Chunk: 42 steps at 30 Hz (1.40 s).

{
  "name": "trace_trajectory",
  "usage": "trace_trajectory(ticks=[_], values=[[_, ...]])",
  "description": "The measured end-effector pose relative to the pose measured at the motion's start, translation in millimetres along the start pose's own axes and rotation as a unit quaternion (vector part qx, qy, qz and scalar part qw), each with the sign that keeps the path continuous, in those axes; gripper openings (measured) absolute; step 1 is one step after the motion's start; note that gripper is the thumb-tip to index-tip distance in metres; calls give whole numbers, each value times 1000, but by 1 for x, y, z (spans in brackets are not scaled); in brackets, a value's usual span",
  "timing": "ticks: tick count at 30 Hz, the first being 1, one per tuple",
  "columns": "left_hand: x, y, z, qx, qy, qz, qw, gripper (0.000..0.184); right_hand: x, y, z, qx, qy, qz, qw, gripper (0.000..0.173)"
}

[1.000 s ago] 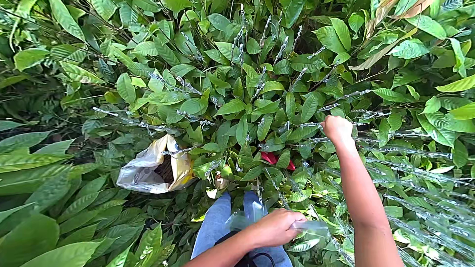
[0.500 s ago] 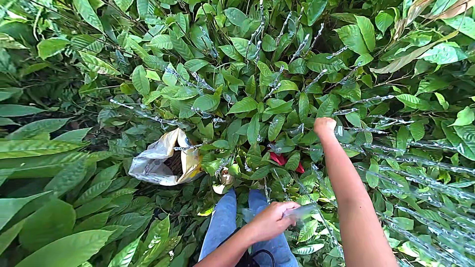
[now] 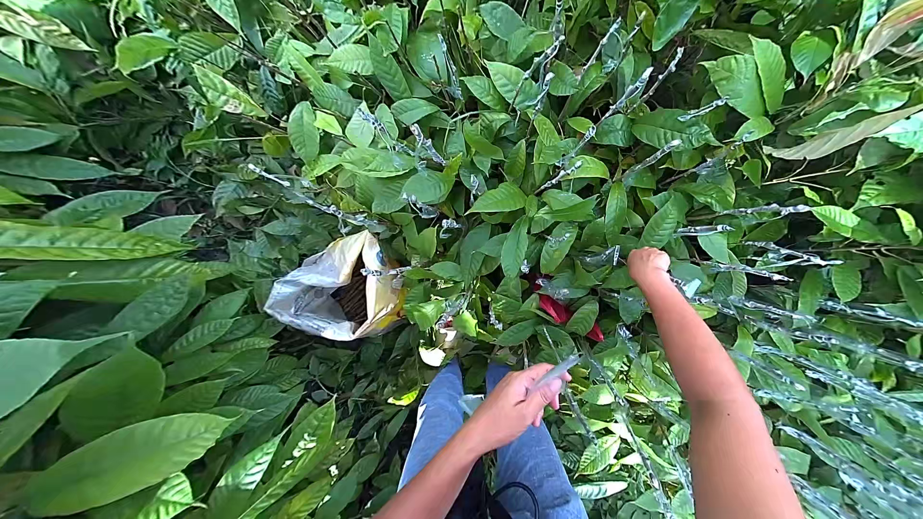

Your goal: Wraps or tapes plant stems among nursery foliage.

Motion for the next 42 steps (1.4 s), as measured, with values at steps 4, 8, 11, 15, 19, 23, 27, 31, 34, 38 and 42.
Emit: trace_trajectory(ticks=[4, 8, 11, 15, 19, 23, 27, 31, 34, 38, 42], values=[[3, 4, -1, -6, 1, -4, 1000, 33, 7, 8, 2, 26, -23, 2, 999, 30], [6, 9, -3, -13, 0, -5, 1000, 33, 32, 14, -12, -20, -68, 15, 997, 28], [8, 11, -3, -14, 0, -3, 1000, 32, 48, 17, -26, -27, -96, 24, 995, 36], [11, 16, -2, -32, -17, -19, 999, 35, 62, 23, -36, 80, -121, 23, 989, 36], [13, 14, -1, -121, -66, -50, 989, 43, 74, 27, -42, 122, -136, 19, 983, 38], [13, 4, 1, -180, -84, -64, 978, 43, 79, 30, -54, 108, -154, 47, 981, 41], [14, -5, 0, -281, -82, -47, 955, 45, 64, 36, -69, 178, -159, 94, 967, 46], [24, -9, 1, -331, -138, 7, 933, 41, 14, 35, -87, 302, -209, 176, 913, 39], [34, -12, -4, -363, -189, 43, 911, 27, -48, 21, -98, 416, -321, 207, 825, 38], [47, -14, -21, -350, -203, 40, 914, 18, -127, 46, -109, 678, -335, 309, 576, 36], [54, -15, -42, -318, -209, 25, 924, 16, -157, 81, -106, 792, -261, 327, 445, 19]])
Point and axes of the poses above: each hand's wrist, its own x-axis towards the middle knuckle, its own z-axis out of the back of the hand, y = z × x, the point moved 2 cm from there along x, towards the middle knuckle, and after that the axes turned 11 degrees about z, right-handed, at the moved point
